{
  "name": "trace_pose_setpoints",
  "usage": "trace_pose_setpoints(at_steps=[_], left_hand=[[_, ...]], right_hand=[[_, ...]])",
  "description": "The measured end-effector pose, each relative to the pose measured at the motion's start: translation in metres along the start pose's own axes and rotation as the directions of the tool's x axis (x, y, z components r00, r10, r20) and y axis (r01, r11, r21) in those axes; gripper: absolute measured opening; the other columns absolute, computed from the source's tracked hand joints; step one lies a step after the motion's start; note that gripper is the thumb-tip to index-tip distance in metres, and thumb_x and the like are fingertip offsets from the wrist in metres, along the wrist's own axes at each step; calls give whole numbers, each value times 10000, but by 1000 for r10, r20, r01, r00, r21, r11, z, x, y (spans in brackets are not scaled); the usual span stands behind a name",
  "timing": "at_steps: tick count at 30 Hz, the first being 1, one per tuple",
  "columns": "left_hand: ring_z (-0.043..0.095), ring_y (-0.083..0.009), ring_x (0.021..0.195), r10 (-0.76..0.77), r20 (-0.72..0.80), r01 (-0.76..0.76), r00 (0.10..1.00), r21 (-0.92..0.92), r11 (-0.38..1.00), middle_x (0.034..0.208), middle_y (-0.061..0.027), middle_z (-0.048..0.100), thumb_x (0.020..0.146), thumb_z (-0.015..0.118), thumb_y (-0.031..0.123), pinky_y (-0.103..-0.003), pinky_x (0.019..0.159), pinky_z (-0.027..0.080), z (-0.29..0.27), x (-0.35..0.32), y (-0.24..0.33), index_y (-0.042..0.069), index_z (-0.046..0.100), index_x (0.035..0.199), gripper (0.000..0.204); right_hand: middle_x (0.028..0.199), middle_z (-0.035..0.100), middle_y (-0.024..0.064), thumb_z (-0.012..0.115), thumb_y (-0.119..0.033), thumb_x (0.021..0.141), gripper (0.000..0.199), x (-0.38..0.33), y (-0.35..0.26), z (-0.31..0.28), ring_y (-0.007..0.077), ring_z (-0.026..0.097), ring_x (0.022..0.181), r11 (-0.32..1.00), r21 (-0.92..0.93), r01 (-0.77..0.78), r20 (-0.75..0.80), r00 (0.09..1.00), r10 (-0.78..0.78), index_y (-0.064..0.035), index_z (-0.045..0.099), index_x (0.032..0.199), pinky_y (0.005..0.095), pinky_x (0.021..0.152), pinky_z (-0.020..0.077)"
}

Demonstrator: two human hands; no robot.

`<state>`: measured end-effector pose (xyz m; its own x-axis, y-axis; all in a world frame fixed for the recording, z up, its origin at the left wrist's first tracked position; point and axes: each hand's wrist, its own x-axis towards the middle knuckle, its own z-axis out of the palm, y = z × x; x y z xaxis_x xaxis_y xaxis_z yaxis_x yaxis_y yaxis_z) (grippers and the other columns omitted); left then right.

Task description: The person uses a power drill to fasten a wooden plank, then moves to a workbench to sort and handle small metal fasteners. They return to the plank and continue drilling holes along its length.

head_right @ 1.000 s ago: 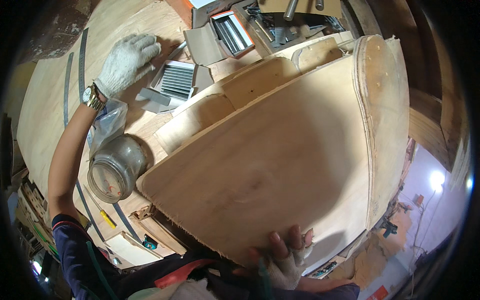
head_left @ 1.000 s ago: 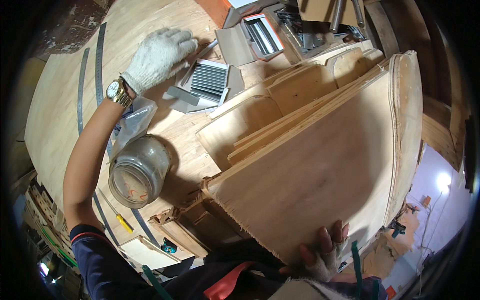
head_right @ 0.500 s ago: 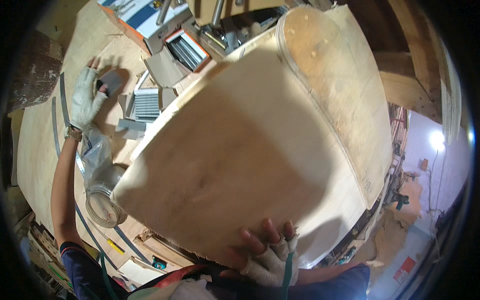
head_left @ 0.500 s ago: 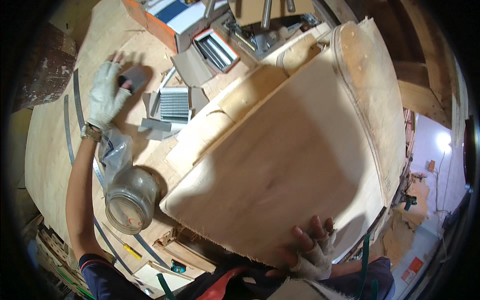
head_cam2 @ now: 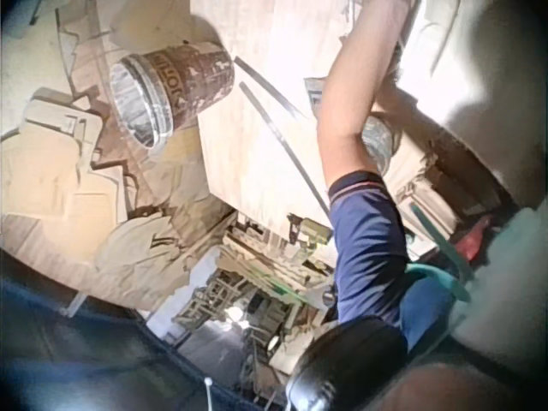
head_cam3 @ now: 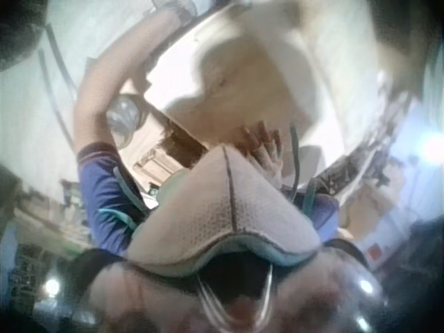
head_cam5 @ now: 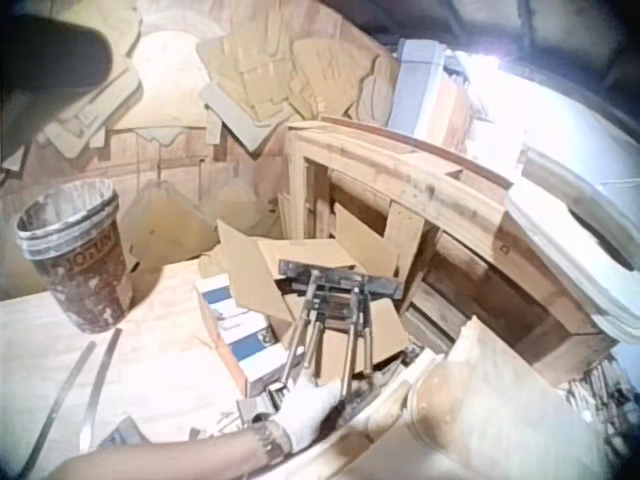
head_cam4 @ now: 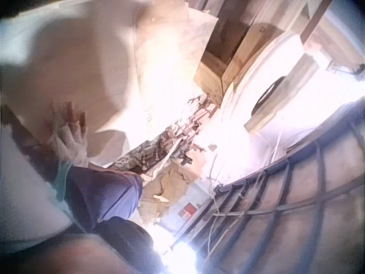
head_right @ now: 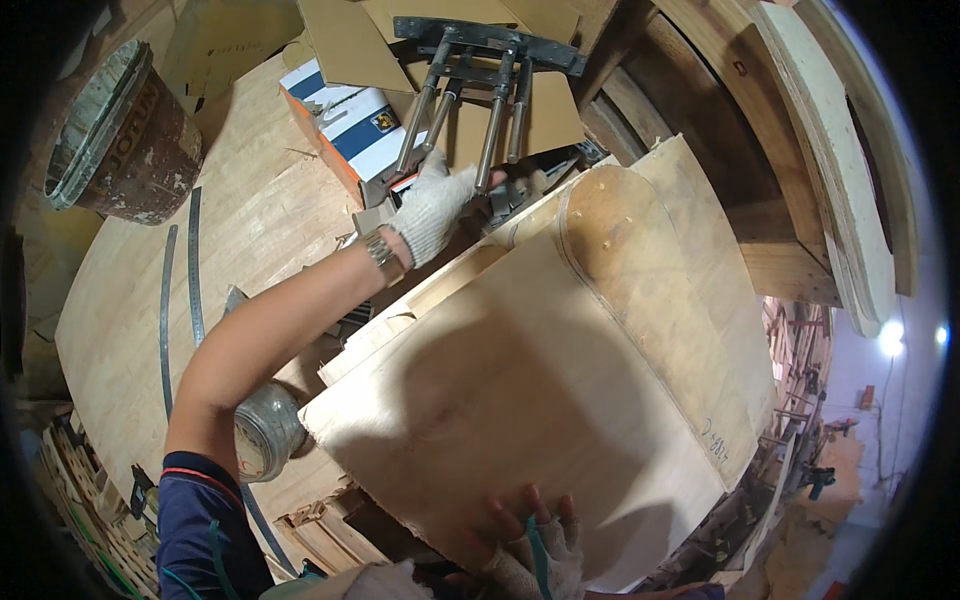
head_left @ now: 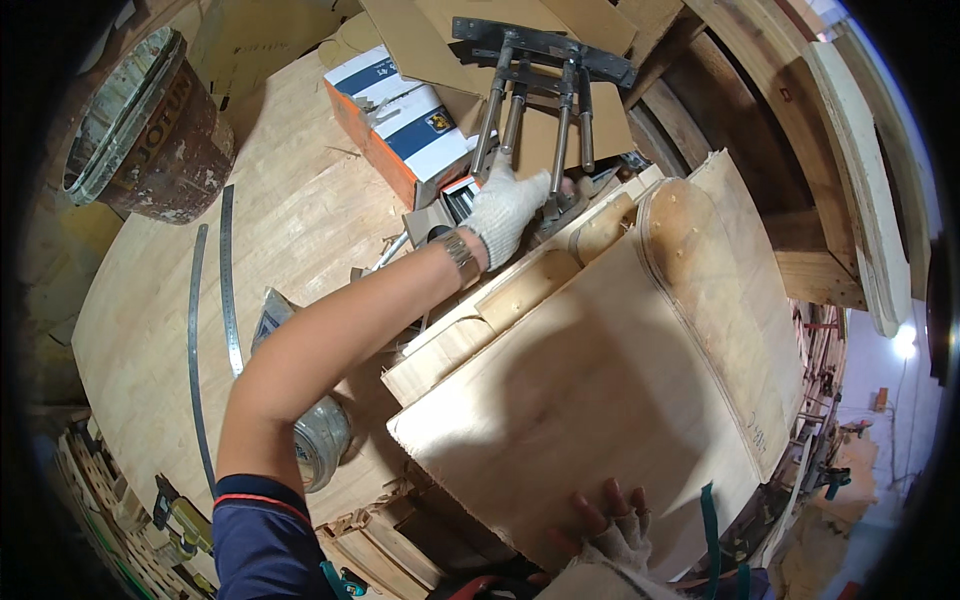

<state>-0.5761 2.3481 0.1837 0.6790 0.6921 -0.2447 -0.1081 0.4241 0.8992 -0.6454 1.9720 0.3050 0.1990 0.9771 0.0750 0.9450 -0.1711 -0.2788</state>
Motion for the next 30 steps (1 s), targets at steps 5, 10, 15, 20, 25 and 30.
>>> trace_pose_setpoints(at_steps=[5, 10, 15, 20, 25, 30], left_hand=[[729, -346, 1034, 4, 242, 150, 970, -615, 774, 1231, -243, 659, 1130, 414, 284, -360, 773, 659, -13, 54, -18, 21, 448, 1347, 344], [712, -444, 1062, -125, 23, 105, 992, -708, 698, 1255, -288, 608, 1113, 383, 185, -434, 820, 697, 6, 48, 55, -7, 359, 1249, 237], [684, -478, 1056, -92, 45, 90, 995, -817, 570, 1157, -217, 574, 1074, 445, 118, -523, 906, 664, -39, 55, 82, -53, 405, 1202, 217], [678, -412, 1146, 37, 176, 116, 984, -777, 619, 1314, -296, 586, 1107, 419, 230, -439, 872, 675, -111, 54, 74, -55, 493, 1285, 345], [693, -431, 1102, -34, 131, 108, 991, -610, 785, 1298, -289, 592, 1119, 419, 274, -379, 784, 688, -118, 27, 75, -30, 478, 1295, 356], [709, -408, 1064, -103, 0, 89, 995, -495, 865, 1296, -311, 595, 1120, 427, 247, -367, 794, 676, -117, 9, 54, -7, 475, 1338, 338]], right_hand=[[1388, 674, 105, 602, -299, 1005, 224, 12, -7, -10, 401, 536, 1399, 999, 42, -30, 41, 999, 28, -168, 749, 1111, 589, 1189, 332], [1380, 678, 101, 621, -318, 990, 218, 14, -11, -12, 394, 537, 1400, 995, 65, -79, 44, 996, 76, -186, 770, 1081, 592, 1191, 331], [1412, 612, 129, 724, -699, 822, 563, -13, 3, -10, 474, 473, 1412, 1000, -26, -14, 241, 970, 20, -264, 712, 1180, 671, 1183, 275], [1389, 677, 82, 632, -340, 970, 204, 15, -15, -9, 382, 541, 1398, 994, 69, -80, 19, 997, 79, -230, 774, 1065, 583, 1202, 314], [1387, 678, 85, 637, -353, 961, 211, 15, -16, -6, 382, 542, 1396, 997, -29, -75, 45, 996, 76, -229, 774, 1061, 576, 1208, 307], [1413, 618, 102, 710, -705, 828, 558, -3, -5, -12, 460, 477, 1412, 998, -40, -53, 198, 978, 60, -289, 708, 1200, 664, 1179, 293]])
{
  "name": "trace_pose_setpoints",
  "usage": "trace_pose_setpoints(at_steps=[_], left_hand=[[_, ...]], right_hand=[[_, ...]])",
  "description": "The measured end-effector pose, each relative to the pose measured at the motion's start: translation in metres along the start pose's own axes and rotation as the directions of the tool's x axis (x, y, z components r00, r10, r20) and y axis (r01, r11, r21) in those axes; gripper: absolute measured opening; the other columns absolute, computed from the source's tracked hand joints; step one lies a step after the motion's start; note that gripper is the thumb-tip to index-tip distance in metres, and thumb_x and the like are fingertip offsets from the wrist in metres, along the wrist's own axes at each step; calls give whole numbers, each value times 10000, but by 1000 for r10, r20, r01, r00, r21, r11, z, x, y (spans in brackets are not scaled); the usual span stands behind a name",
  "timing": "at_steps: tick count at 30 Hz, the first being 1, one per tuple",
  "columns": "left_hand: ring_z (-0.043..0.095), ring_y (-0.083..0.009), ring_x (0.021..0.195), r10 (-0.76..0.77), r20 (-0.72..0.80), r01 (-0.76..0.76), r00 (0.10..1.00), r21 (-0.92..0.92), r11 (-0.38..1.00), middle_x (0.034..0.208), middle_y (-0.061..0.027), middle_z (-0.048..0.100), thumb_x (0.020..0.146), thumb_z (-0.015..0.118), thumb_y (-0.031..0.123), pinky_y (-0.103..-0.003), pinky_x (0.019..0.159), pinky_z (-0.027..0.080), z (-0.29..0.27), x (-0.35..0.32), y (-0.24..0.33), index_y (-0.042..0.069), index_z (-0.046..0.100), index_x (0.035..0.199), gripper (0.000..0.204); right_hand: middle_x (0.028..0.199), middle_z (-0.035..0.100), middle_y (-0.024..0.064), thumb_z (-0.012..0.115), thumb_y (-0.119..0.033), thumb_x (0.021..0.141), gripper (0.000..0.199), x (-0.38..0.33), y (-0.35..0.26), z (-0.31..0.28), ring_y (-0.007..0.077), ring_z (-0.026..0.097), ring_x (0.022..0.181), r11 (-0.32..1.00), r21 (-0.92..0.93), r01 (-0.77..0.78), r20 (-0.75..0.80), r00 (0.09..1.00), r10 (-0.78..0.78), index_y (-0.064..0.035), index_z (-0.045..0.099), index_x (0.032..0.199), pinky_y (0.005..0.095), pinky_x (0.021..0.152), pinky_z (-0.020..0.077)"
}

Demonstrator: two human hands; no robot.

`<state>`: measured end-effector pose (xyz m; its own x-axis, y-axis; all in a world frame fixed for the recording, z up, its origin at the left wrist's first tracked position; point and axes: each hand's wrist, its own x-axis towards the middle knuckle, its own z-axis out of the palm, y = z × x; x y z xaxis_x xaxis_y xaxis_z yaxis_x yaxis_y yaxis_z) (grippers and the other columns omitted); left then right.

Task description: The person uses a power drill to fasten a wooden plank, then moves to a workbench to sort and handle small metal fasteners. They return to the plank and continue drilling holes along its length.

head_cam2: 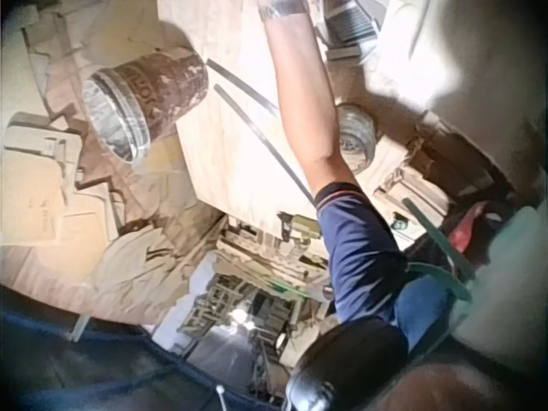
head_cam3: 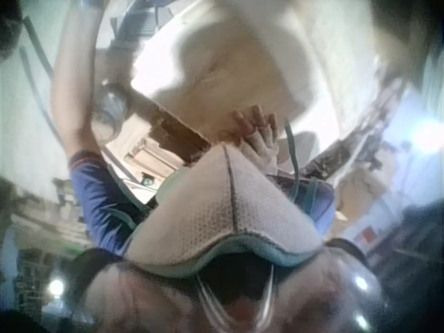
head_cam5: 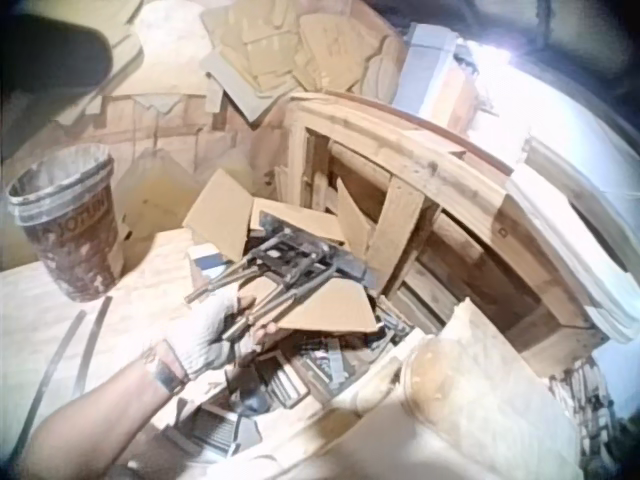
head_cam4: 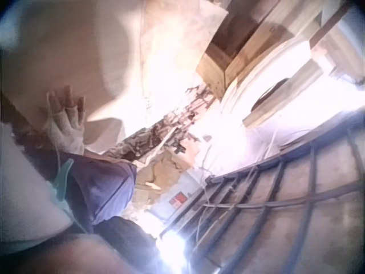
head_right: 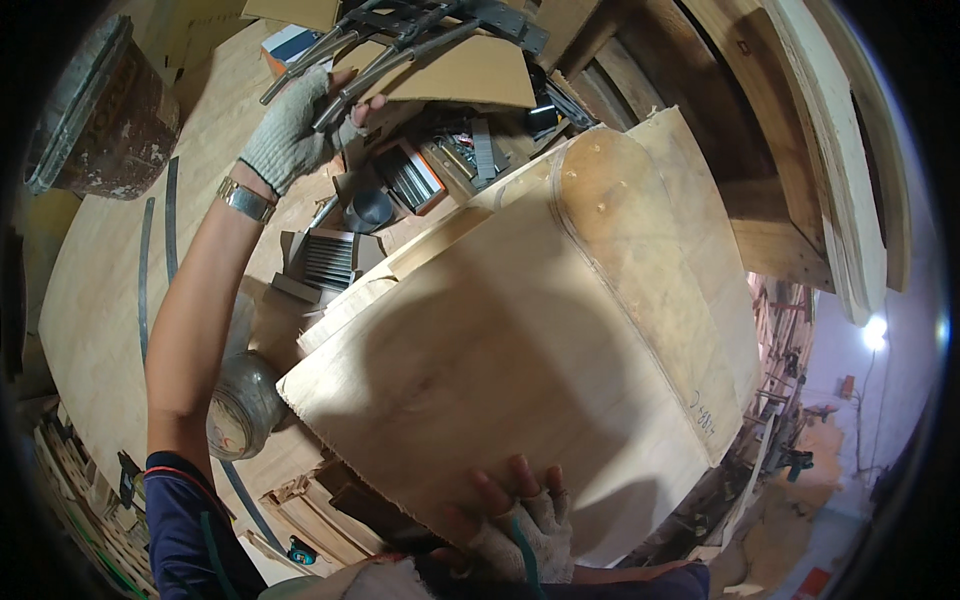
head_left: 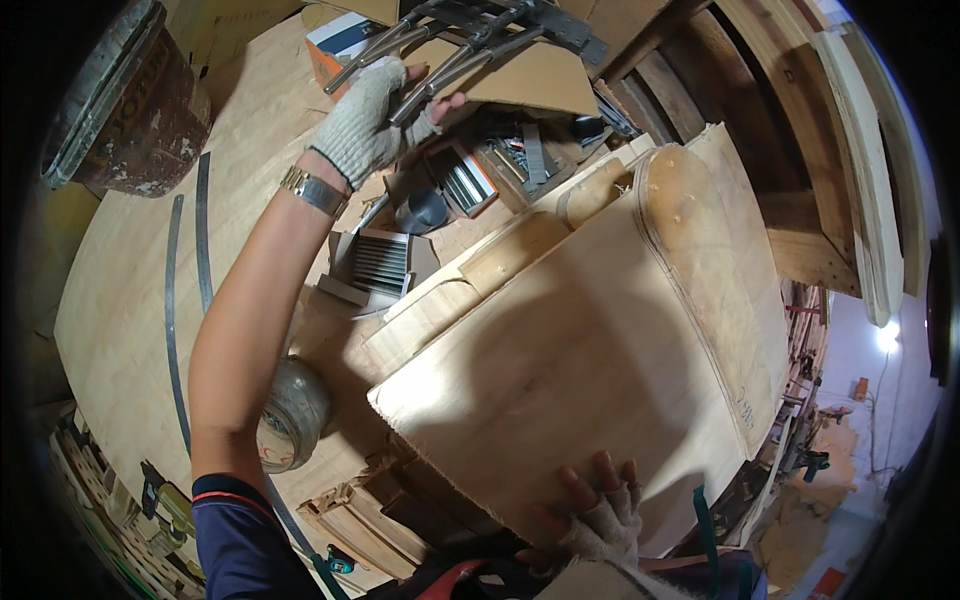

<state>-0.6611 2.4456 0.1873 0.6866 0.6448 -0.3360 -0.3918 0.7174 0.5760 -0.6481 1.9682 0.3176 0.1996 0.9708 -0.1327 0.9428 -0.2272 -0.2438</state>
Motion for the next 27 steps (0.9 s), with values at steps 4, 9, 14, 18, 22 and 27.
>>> trace_pose_setpoints(at_steps=[4, 9, 14, 18, 22, 27], left_hand=[[699, -428, 1095, -38, 111, 44, 993, -56, 997, 1392, -373, 521, 1124, 400, 269, -412, 839, 671, -47, -5, -13, 2, 439, 1377, 370], [707, -265, 833, 195, -169, -90, 966, 488, 868, 1102, -169, 715, 1064, 515, 284, -340, 692, 573, -153, -11, -14, 75, 599, 1253, 294], [662, -390, 1025, 919, -210, 329, 334, 940, 95, 1109, -246, 684, 860, 670, 370, -475, 942, 516, -267, -32, 5, -20, 640, 1211, 526], [489, -476, 1358, 896, -207, 656, 392, 746, -115, 1491, -273, 508, 961, 512, 597, -583, 1096, 405, -326, -54, 12, 35, 521, 1444, 741], [349, -473, 1486, 907, -123, 713, 402, 664, -226, 1610, -258, 389, 984, 390, 728, -618, 1179, 286, -354, -58, -1, 93, 438, 1542, 848], [312, -446, 1518, 876, -206, 798, 436, 539, -270, 1648, -234, 338, 978, 366, 758, -614, 1199, 254, -343, -57, -6, 138, 393, 1584, 868]], right_hand=[[1413, 619, 107, 704, -701, 835, 550, -1, 1, 2, 463, 485, 1404, 1000, -10, 8, -19, 1000, -8, -290, 711, 1201, 656, 1178, 303], [1373, 656, 115, 708, -691, 842, 567, -2, 3, 2, 453, 529, 1370, 999, 20, 48, -81, 996, -46, -239, 722, 1184, 656, 1173, 313], [1139, 745, 176, 759, -623, 839, 570, 7, 47, -24, 400, 672, 1190, 683, 722, 113, 1, 986, -165, -142, 733, 1144, 641, 1166, 344], [974, 765, 202, 737, -560, 896, 625, 34, 102, -86, 356, 742, 983, 579, 802, 147, -122, 989, -82, 11, 720, 1150, 576, 1081, 466], [1157, 749, 163, 716, -495, 943, 631, 122, 131, -132, 267, 700, 1104, 966, 253, 51, -435, 898, 66, 59, 694, 1244, 396, 1090, 467], [947, 713, 46, 635, -248, 1024, 303, 297, 149, -130, 112, 601, 873, 983, 117, 140, -385, 919, -85, 4, 699, 1179, 303, 829, 504]])
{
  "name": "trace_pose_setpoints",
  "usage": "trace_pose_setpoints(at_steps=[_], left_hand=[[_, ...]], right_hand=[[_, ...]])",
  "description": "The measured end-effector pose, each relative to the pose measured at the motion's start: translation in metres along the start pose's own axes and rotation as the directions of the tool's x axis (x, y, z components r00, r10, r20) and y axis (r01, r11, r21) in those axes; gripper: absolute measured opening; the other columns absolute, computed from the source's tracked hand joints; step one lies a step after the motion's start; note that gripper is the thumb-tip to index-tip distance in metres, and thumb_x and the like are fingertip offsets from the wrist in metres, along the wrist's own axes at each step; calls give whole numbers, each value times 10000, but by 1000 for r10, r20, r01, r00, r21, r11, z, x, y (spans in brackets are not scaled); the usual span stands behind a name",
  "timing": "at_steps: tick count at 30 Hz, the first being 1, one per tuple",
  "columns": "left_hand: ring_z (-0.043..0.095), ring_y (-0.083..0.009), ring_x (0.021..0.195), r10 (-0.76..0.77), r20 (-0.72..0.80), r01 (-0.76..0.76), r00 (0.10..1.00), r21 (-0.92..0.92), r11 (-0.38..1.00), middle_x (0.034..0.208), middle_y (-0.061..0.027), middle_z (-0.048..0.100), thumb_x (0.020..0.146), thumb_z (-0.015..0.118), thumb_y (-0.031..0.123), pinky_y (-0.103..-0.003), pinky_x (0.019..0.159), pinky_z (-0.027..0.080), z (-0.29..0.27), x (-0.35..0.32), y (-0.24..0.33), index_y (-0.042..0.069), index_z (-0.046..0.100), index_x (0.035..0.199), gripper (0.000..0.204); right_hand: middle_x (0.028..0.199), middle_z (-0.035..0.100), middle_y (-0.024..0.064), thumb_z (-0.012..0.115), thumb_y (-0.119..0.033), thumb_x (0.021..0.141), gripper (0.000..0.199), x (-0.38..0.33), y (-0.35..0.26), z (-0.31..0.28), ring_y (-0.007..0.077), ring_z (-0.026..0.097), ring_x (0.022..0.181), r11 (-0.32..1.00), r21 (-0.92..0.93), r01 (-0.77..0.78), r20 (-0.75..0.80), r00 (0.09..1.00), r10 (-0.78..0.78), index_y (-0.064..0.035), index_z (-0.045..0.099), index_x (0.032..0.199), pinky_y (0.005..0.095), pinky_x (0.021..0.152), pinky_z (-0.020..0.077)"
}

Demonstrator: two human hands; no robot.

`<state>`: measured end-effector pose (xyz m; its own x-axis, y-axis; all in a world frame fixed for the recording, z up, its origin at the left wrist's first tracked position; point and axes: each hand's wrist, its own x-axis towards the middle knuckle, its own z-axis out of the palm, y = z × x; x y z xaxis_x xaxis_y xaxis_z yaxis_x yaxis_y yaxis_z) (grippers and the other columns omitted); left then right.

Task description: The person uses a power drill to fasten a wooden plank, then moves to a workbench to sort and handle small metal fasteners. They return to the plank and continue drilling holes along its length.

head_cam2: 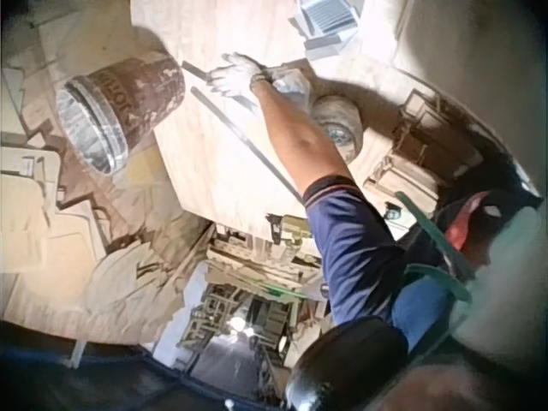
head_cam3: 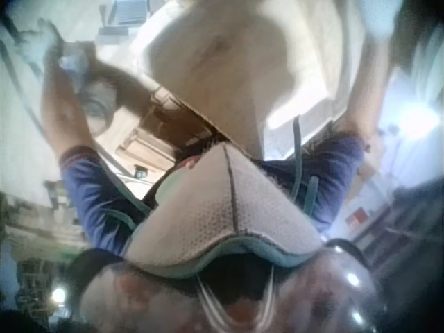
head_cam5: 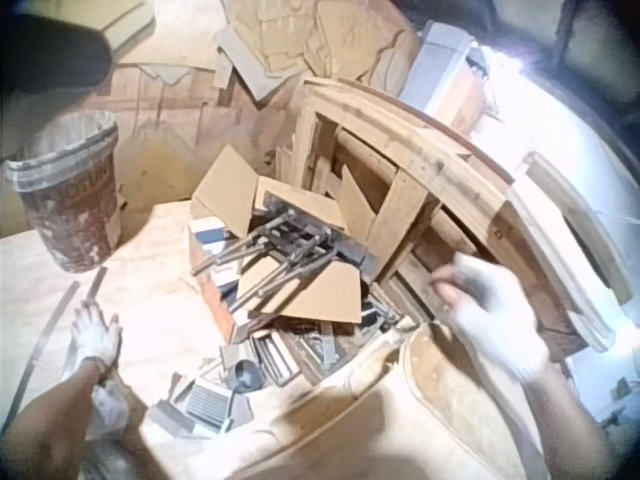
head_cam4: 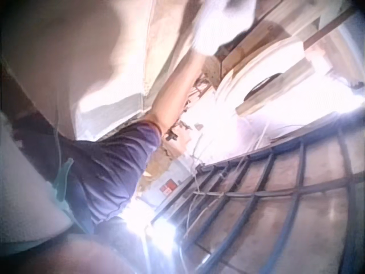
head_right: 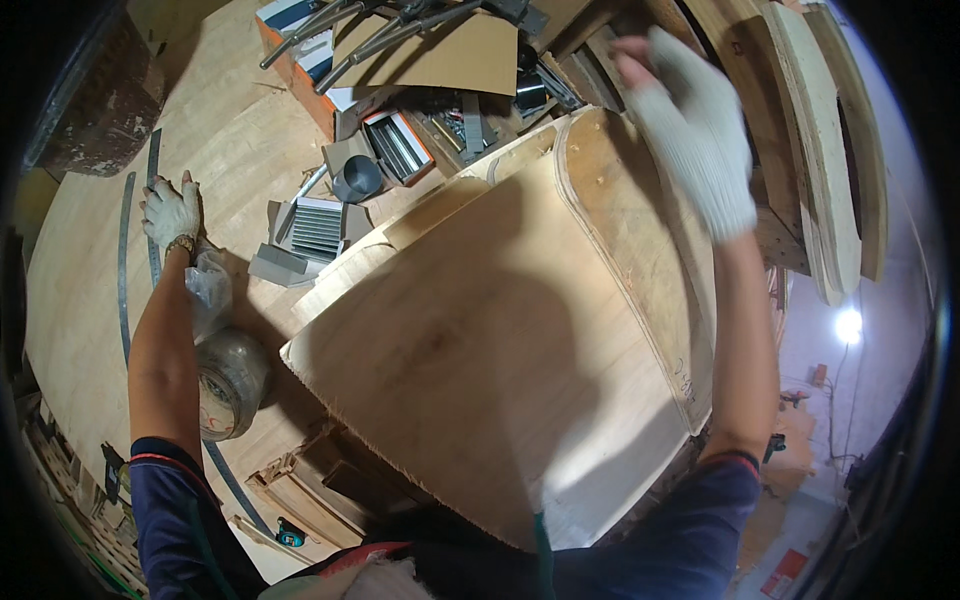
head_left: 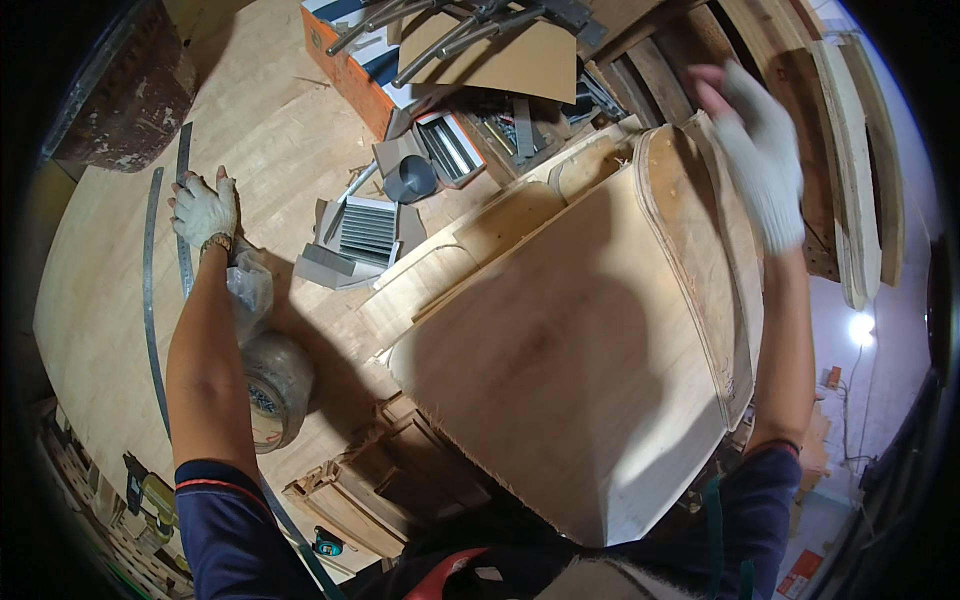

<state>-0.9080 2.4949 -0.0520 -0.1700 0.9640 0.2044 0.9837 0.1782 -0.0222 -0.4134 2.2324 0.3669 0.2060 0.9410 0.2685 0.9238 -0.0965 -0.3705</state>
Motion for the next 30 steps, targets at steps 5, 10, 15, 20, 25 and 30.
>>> trace_pose_setpoints(at_steps=[5, 10, 15, 20, 25, 30], left_hand=[[314, -433, 1521, -13, 73, 12, 997, 24, 1000, 1656, -220, 330, 969, 363, 771, -613, 1203, 241, -8, 4, 7, 182, 392, 1590, 856], [339, -425, 1507, -9, -20, 10, 1000, 50, 999, 1647, -211, 350, 939, 400, 786, -612, 1198, 247, -1, 3, 2, 226, 388, 1595, 862], [336, -414, 1508, -29, 73, 25, 997, 55, 998, 1644, -211, 355, 923, 435, 782, -613, 1189, 256, -11, 4, 6, 235, 384, 1597, 870], [323, -424, 1514, -36, 106, 27, 994, 81, 996, 1649, -208, 351, 918, 447, 784, -612, 1194, 243, -12, 4, 7, 226, 383, 1600, 883], [302, -429, 1525, -25, 40, 22, 999, 66, 998, 1657, -214, 334, 922, 372, 827, -612, 1201, 226, -6, 4, 2, 211, 381, 1603, 918], [300, -426, 1528, -32, 64, 30, 997, 38, 999, 1656, -214, 334, 923, 328, 850, -611, 1204, 223, -10, 4, 6, 207, 380, 1603, 937]], right_hand=[[842, 657, 139, 611, -249, 897, 302, 106, 85, 47, 225, 600, 806, 896, -426, 124, 555, 818, 150, 39, 639, 983, 366, 810, 504], [923, 742, 111, 626, -345, 902, 360, 145, 137, 110, 243, 721, 749, 860, -490, -142, 630, 624, 462, -35, 707, 1066, 414, 681, 591], [948, 719, 140, 574, -407, 975, 403, 152, 191, 147, 267, 697, 677, 790, -517, -331, 687, 390, 613, -65, 631, 1181, 460, 623, 570], [944, 705, 133, 501, -495, 1015, 488, 143, 210, 167, 244, 630, 635, 748, -431, -505, 760, 244, 602, -70, 587, 1239, 446, 547, 507], [958, 707, 137, 530, -437, 1029, 434, 134, 206, 174, 247, 662, 678, 701, -374, -608, 733, 269, 624, -82, 551, 1278, 422, 585, 542], [1050, 732, 148, 495, -400, 1056, 435, 134, 223, 176, 244, 707, 768, 688, -400, -605, 748, 219, 627, -74, 544, 1339, 397, 625, 563]])
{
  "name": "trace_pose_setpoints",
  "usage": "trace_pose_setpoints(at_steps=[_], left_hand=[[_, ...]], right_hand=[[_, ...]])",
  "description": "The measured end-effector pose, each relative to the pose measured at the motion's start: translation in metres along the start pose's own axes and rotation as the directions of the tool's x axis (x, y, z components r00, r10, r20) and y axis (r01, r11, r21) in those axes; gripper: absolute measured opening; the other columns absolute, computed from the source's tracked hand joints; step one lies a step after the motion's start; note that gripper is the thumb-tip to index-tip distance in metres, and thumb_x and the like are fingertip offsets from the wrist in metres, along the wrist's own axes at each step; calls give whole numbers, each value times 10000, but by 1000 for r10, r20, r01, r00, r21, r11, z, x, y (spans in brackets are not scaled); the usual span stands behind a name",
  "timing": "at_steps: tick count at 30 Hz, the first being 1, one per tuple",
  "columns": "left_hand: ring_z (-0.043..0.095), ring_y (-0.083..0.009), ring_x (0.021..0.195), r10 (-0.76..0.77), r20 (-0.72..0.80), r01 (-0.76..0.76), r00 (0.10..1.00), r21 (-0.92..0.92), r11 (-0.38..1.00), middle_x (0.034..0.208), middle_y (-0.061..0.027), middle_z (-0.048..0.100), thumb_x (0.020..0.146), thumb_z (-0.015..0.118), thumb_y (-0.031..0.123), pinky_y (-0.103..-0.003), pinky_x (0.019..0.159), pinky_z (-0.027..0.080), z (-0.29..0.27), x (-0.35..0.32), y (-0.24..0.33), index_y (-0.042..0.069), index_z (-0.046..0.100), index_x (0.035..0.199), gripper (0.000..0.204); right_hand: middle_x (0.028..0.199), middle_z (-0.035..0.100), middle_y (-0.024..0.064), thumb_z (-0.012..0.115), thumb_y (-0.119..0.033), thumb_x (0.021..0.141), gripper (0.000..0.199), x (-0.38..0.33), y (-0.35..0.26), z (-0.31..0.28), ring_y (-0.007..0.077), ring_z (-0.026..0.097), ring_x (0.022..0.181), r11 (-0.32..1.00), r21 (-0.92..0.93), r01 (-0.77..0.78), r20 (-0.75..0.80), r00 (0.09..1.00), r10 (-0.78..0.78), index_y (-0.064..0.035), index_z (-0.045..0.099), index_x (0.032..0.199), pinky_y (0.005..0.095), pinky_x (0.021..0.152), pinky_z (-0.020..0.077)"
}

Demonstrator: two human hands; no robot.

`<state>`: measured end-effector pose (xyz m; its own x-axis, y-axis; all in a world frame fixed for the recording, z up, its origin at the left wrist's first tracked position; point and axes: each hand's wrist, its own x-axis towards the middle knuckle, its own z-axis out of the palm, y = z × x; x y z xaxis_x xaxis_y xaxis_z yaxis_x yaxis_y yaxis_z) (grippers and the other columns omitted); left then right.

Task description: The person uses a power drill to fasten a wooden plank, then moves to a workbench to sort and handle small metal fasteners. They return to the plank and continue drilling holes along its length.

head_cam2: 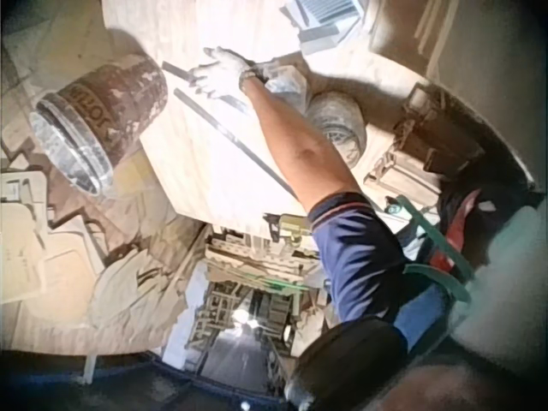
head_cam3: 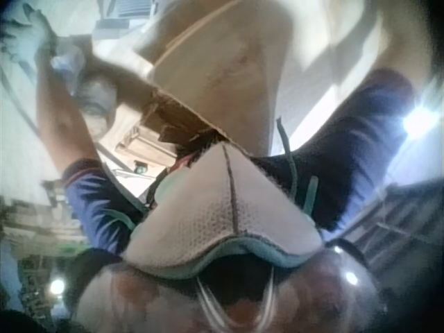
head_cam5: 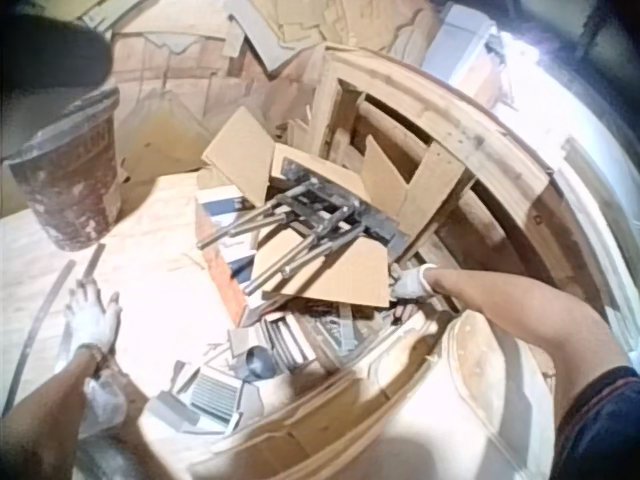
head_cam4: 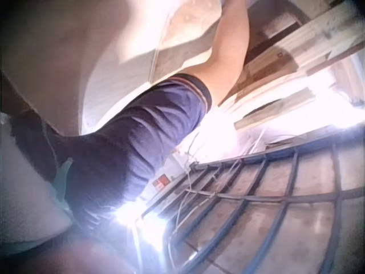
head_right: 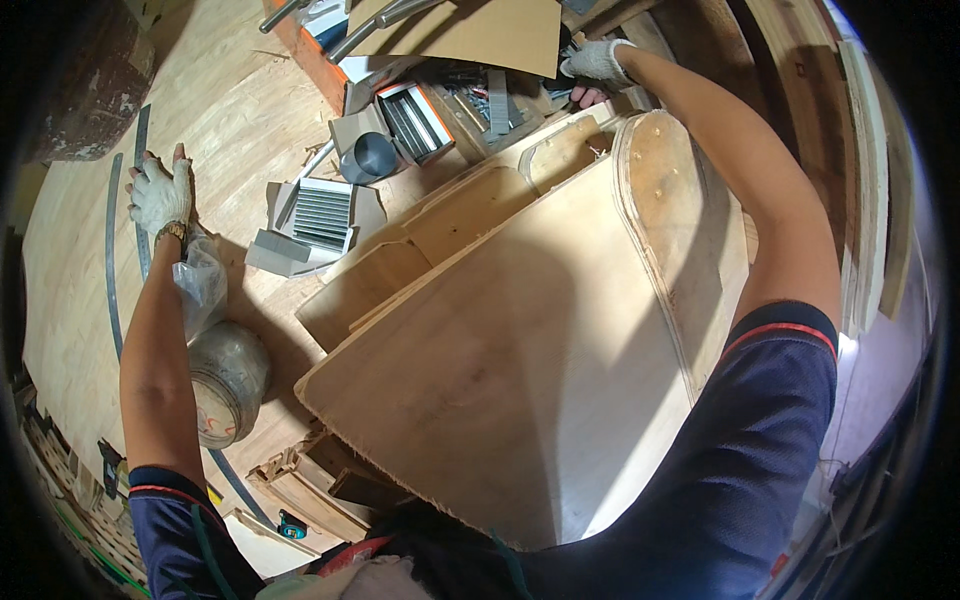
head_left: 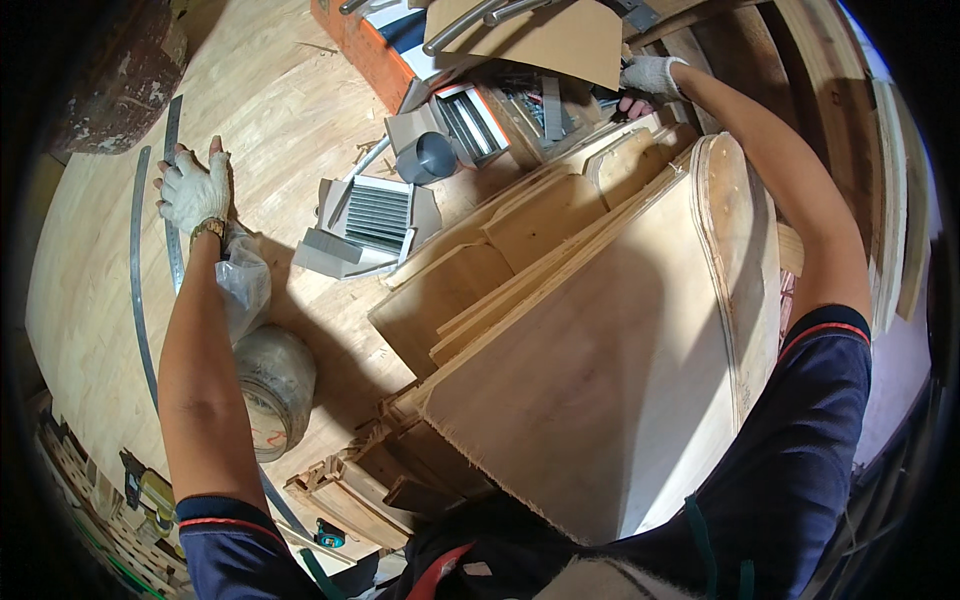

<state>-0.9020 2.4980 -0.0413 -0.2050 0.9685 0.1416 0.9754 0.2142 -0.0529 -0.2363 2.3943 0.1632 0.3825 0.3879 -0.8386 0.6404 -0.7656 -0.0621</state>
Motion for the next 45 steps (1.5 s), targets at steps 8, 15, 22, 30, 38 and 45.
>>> trace_pose_setpoints(at_steps=[8, 15, 22, 30, 38, 45], left_hand=[[290, -438, 1530, 7, -41, -6, 999, 33, 999, 1664, -214, 321, 922, 370, 830, -619, 1208, 216, 5, 0, -6, 206, 380, 1603, 923], [282, -444, 1533, 26, -46, -26, 999, -11, 1000, 1673, -211, 303, 926, 390, 813, -620, 1208, 220, 4, 1, 3, 207, 378, 1603, 909], [289, -447, 1528, 9, -55, -8, 998, 17, 1000, 1666, -209, 321, 928, 403, 802, -634, 1195, 232, 9, 1, -4, 210, 379, 1600, 896], [274, -440, 1537, 12, -17, -12, 1000, -10, 1000, 1675, -213, 299, 922, 478, 732, -624, 1209, 214, -1, -3, 1, 209, 373, 1603, 865], [279, -442, 1532, 15, 1, -15, 1000, -25, 1000, 1674, -211, 300, 938, 460, 726, -628, 1207, 215, -4, -3, 0, 215, 343, 1616, 857], [296, -440, 1526, -3, -19, 2, 1000, -51, 999, 1670, -204, 310, 947, 442, 736, -638, 1198, 242, 0, 0, 0, 215, 366, 1604, 841]], right_hand=[[1109, 748, 197, 436, -240, 1085, 348, -3, -9, 3, 241, 734, 815, 996, 86, 37, -13, 999, -36, 6, 567, 1293, 338, 567, 578], [906, 761, 172, 535, -167, 1018, 234, -13, -23, -14, 274, 739, 656, 964, -261, -44, -80, 997, 24, 6, 664, 1109, 389, 549, 599], [808, 760, 95, 689, -178, 954, 150, -109, -48, -11, 232, 752, 674, 770, -632, 93, -216, 933, -290, -33, 730, 962, 364, 534, 592], [898, 709, 207, 728, -163, 882, 240, -212, 3, 8, 400, 687, 817, 396, -917, 36, -342, 437, -832, -52, 739, 1094, 447, 754, 553], [858, 685, 83, 700, -279, 912, 164, -276, 7, 72, 312, 688, 796, 374, -923, -86, -382, 111, -917, -131, 711, 980, 439, 669, 545], [856, 669, 61, 702, -179, 827, 116, -292, 3, 89, 247, 691, 786, 291, -942, -165, -286, -53, -957, -146, 677, 935, 386, 662, 560]])
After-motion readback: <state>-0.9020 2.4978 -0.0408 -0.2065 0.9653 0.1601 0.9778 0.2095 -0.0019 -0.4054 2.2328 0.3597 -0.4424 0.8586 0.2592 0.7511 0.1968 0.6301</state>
